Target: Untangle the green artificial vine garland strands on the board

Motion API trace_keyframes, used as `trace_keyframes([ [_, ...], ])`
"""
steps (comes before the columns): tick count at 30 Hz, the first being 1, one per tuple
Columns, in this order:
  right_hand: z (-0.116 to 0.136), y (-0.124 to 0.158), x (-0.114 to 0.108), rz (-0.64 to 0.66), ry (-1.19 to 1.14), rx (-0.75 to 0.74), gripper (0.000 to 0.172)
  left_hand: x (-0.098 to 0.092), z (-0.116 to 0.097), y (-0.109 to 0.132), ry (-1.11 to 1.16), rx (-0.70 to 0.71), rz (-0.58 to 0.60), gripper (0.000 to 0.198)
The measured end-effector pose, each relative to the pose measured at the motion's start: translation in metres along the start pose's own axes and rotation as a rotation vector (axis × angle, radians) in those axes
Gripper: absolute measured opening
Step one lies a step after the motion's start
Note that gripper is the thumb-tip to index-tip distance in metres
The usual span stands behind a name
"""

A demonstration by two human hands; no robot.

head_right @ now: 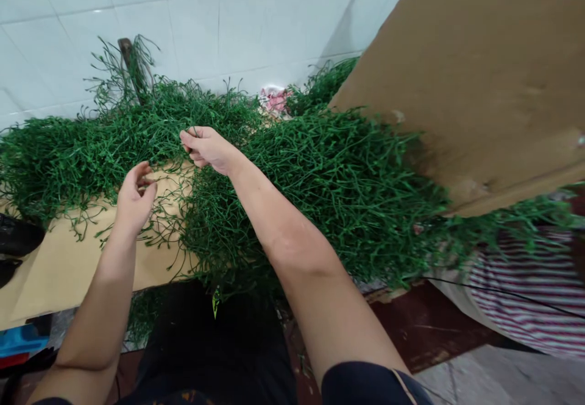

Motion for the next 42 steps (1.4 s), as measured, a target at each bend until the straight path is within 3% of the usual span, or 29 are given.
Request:
trace_keyframes([
  [2,-0.002,0.004,0.002,0.06,0.011,0.007,0.03,0.009,-0.004,-0.011,-0.029,0.031,-0.019,0.061],
  [4,-0.006,0.008,0.003,0.124,0.017,0.011,0.03,0.027,-0.005,-0.017,-0.093,0.03,0.067,0.065],
  [7,-0.014,0.012,0.001,0.212,0.032,0.024,0.031,0.052,0.0,-0.02,-0.184,-0.021,0.279,0.045],
  [9,-0.02,0.014,-0.003,0.242,0.054,0.027,0.032,0.059,0.006,-0.02,-0.208,-0.035,0.337,0.026],
  [11,-0.025,0.015,-0.008,0.247,0.094,0.017,0.031,0.058,0.01,-0.023,-0.186,-0.07,0.311,0.013],
  [14,-0.027,0.018,-0.012,0.259,0.251,-0.029,0.028,0.049,0.014,-0.026,-0.039,-0.208,0.249,0.014],
  [18,-0.024,0.028,-0.019,0.393,0.729,-0.138,0.013,0.04,0.014,-0.026,0.203,-0.419,0.182,0.013],
  [20,-0.02,0.032,-0.03,0.378,0.973,-0.163,0.006,0.038,0.014,-0.026,0.226,-0.442,0.151,0.012],
  [22,-0.012,0.033,-0.042,0.273,1.059,-0.185,0.013,0.038,0.013,-0.029,0.206,-0.372,0.108,0.012],
  [25,-0.001,0.028,-0.051,0.057,0.85,-0.133,0.015,0.04,0.012,-0.031,0.15,-0.172,0.081,0.012],
  [26,-0.001,0.025,-0.05,-0.016,0.753,-0.066,0.012,0.041,0.011,-0.03,0.124,-0.107,0.081,0.01],
  [28,-0.007,0.016,-0.041,-0.13,0.602,0.103,0.027,0.043,0.008,-0.026,0.063,0.006,0.082,0.006],
  [31,-0.026,0.001,-0.017,-0.139,0.478,0.283,0.048,0.045,0.002,-0.014,-0.04,0.156,0.152,0.009],
  [35,-0.04,-0.018,0.0,-0.144,0.32,0.206,0.04,0.04,-0.004,-0.002,-0.26,0.194,0.203,0.017],
  [39,-0.04,-0.026,-0.008,-0.243,0.184,0.096,0.036,0.037,-0.002,0.001,-0.435,0.098,0.278,0.027],
  [42,-0.042,-0.028,-0.008,-0.316,0.11,0.074,0.035,0.04,-0.006,0.004,-0.421,0.128,0.361,0.027],
])
Point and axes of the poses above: each hand's wrist, its own y-axis away from the middle knuckle, its own x-axis out of the palm, z = x × y, the point moved 3 cm from there along -y, towards the middle knuckle, and after that the axes turned 9 degrees about -z, right-handed, at the moved point
